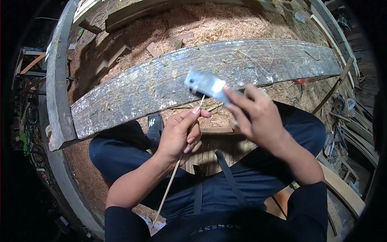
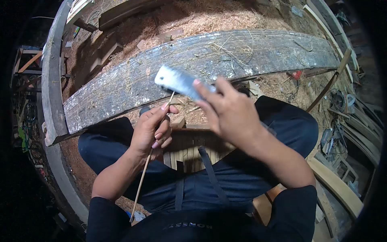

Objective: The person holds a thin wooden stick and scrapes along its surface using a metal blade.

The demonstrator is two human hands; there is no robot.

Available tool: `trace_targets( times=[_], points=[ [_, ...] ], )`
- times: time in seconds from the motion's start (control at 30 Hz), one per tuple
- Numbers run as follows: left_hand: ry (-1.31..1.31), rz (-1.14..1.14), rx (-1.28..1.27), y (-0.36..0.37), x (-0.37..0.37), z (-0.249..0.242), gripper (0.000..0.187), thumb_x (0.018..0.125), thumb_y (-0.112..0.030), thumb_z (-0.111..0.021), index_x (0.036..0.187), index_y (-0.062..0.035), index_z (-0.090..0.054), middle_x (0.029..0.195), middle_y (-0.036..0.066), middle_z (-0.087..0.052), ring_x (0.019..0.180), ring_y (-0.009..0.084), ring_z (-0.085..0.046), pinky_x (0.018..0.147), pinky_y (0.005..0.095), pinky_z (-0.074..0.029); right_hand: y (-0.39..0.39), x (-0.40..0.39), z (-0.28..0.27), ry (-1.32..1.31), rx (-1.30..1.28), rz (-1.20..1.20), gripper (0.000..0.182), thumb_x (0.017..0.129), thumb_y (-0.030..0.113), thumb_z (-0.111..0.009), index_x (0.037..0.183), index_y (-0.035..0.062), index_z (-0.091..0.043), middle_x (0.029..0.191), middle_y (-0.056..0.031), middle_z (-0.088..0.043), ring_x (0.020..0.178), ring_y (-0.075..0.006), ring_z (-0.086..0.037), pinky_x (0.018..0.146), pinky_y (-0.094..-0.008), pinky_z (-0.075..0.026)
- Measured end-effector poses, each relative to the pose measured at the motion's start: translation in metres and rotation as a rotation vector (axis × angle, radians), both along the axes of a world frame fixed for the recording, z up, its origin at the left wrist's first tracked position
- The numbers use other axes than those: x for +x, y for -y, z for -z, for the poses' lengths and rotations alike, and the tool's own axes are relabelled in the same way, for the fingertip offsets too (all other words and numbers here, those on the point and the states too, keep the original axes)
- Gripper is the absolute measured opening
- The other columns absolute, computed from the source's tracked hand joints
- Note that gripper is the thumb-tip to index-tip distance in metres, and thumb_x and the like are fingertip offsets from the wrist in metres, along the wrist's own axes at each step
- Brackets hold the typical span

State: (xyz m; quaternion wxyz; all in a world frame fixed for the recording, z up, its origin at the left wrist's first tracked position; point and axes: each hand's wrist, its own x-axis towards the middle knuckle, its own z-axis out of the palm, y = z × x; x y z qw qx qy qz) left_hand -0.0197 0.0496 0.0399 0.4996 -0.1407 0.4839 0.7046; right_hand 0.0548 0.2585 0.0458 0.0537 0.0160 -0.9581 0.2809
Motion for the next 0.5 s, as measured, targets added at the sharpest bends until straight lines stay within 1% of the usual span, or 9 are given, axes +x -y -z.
trace_targets(
  times=[0.03, 0.1, 0.17, 0.23, 0.3, 0.33, 0.37, 0.5],
  points=[
    [0.007, -0.006, 0.019, 0.001, 0.0, 0.001, 0.032, 0.109, -0.03, -0.044, 0.109, -0.0016, -0.059, 0.046, -0.005, -0.034, 0.03, 0.0054, -0.026, 0.032, 0.0223, -0.023, 0.005, 0.003, -0.004, 0.02, -0.014, -0.041, 0.037, 0.094, 0.019, -0.067, 0.129, 0.0083, -0.065, 0.089, -0.015, -0.055, 0.063, -0.0319, -0.064, 0.056, -0.0416, -0.053],
    [0.018, -0.009, 0.029, 0.0, 0.0, 0.002, 0.032, 0.109, -0.03, -0.044, 0.108, -0.0018, -0.059, 0.046, -0.005, -0.034, 0.03, 0.0055, -0.026, 0.032, 0.0223, -0.023, 0.005, 0.002, -0.001, -0.019, -0.014, -0.058, 0.037, 0.094, 0.02, -0.067, 0.129, 0.0088, -0.066, 0.089, -0.0151, -0.054, 0.064, -0.0329, -0.064, 0.056, -0.0419, -0.052],
    [0.011, -0.011, 0.02, 0.001, 0.0, 0.001, 0.031, 0.109, -0.029, -0.044, 0.107, -0.0024, -0.059, 0.046, -0.005, -0.034, 0.03, 0.0054, -0.025, 0.032, 0.0222, -0.023, -0.002, -0.002, 0.003, -0.007, 0.005, 0.045, 0.038, 0.093, 0.022, -0.069, 0.129, 0.0094, -0.066, 0.089, -0.0147, -0.054, 0.064, -0.0323, -0.064, 0.056, -0.0414, -0.052],
    [0.029, -0.023, 0.033, 0.0, -0.001, 0.0, 0.031, 0.109, -0.029, -0.044, 0.107, -0.0027, -0.058, 0.046, -0.005, -0.034, 0.03, 0.0054, -0.025, 0.031, 0.0223, -0.023, 0.0, 0.0, -0.001, -0.011, 0.028, 0.029, 0.039, 0.093, 0.022, -0.069, 0.129, 0.0093, -0.066, 0.09, -0.0145, -0.055, 0.063, -0.0317, -0.064, 0.056, -0.0411, -0.053],
    [0.017, -0.005, 0.036, 0.002, -0.001, 0.002, 0.031, 0.11, -0.029, -0.043, 0.107, -0.0027, -0.058, 0.046, -0.005, -0.034, 0.03, 0.0054, -0.025, 0.032, 0.0223, -0.023, 0.009, 0.004, -0.004, 0.003, -0.022, -0.059, 0.038, 0.093, 0.021, -0.068, 0.13, 0.0097, -0.065, 0.091, -0.0141, -0.055, 0.063, -0.0308, -0.064, 0.056, -0.0411, -0.054],
    [0.019, -0.003, 0.025, 0.004, 0.0, 0.002, 0.031, 0.11, -0.029, -0.043, 0.107, -0.0027, -0.058, 0.046, -0.005, -0.034, 0.03, 0.0054, -0.025, 0.032, 0.0223, -0.023, 0.005, 0.002, 0.0, -0.004, -0.029, -0.022, 0.04, 0.094, 0.021, -0.068, 0.132, 0.0105, -0.064, 0.091, -0.0137, -0.056, 0.062, -0.0299, -0.064, 0.055, -0.0407, -0.054],
    [0.018, -0.003, 0.023, 0.003, 0.001, 0.002, 0.031, 0.11, -0.03, -0.042, 0.107, -0.0028, -0.058, 0.046, -0.005, -0.034, 0.03, 0.0054, -0.025, 0.032, 0.0223, -0.023, -0.001, -0.001, 0.002, 0.002, 0.03, 0.01, 0.041, 0.094, 0.021, -0.068, 0.133, 0.011, -0.063, 0.091, -0.0138, -0.056, 0.062, -0.0296, -0.064, 0.055, -0.0402, -0.054],
    [0.01, -0.003, 0.042, 0.003, 0.0, 0.003, 0.031, 0.109, -0.03, -0.042, 0.106, -0.0035, -0.058, 0.046, -0.005, -0.034, 0.03, 0.0058, -0.025, 0.032, 0.0225, -0.023, 0.001, 0.0, -0.003, -0.001, 0.001, -0.039, 0.039, 0.094, 0.021, -0.066, 0.132, 0.0111, -0.063, 0.091, -0.0141, -0.056, 0.062, -0.03, -0.065, 0.054, -0.0406, -0.054]
  ],
)
